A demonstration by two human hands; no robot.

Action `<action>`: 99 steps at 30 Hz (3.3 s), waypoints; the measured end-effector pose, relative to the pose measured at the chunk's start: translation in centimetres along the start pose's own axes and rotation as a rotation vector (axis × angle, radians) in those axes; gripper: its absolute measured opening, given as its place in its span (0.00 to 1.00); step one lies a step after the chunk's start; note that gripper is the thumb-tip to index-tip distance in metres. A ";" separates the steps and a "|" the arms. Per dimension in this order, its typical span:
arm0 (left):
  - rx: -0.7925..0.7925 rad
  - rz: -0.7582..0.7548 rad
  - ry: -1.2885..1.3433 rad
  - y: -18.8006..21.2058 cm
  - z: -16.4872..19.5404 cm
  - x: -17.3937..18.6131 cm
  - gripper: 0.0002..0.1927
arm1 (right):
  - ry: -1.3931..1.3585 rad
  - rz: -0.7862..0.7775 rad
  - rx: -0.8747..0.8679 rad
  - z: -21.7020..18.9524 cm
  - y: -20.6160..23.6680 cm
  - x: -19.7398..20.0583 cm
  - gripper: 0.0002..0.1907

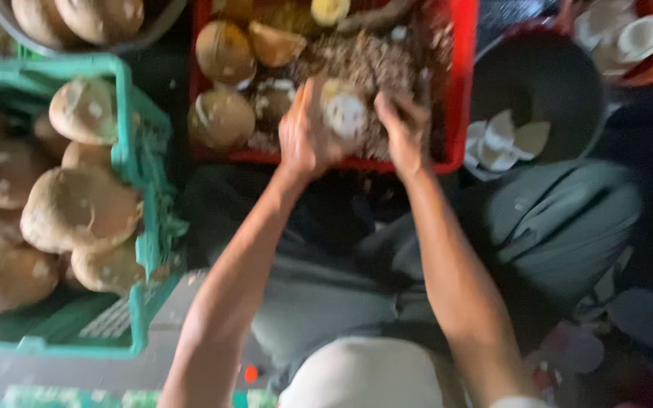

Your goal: The person sits cross-legged and uses a knife to peel the outer skin from round brown fruits. They rotate each fruit while scraping away the skin and place the peeled pieces into a nearby bucket.

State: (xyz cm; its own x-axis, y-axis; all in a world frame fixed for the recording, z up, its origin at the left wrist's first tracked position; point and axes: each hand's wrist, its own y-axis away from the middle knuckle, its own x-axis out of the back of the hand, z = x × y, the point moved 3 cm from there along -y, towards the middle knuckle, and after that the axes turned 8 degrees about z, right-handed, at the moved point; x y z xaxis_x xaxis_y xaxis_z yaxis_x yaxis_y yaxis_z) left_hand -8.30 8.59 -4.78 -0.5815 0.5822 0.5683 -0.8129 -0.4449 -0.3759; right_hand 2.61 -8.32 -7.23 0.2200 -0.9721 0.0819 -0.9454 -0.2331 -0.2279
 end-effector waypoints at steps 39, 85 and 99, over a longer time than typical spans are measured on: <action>-0.107 0.075 -0.214 0.5 -0.1 1.3 0.47 | 0.184 -0.188 0.124 -5.3 0.9 -5.2 0.15; -0.011 -0.067 0.238 0.1 0.1 2.3 0.45 | -0.027 0.131 -0.132 0.5 1.4 0.4 0.13; 0.091 0.070 0.035 1.3 1.9 1.2 0.52 | 0.201 -0.028 0.443 -5.0 2.8 -2.0 0.13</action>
State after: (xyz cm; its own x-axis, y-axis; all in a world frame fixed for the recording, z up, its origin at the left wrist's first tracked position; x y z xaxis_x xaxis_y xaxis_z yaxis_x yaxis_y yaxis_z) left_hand -9.96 7.44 -3.21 -0.6388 0.5701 0.5167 -0.7648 -0.5441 -0.3451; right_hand -1.70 -6.85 -3.19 0.1513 -0.9509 0.2700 -0.7368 -0.2906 -0.6105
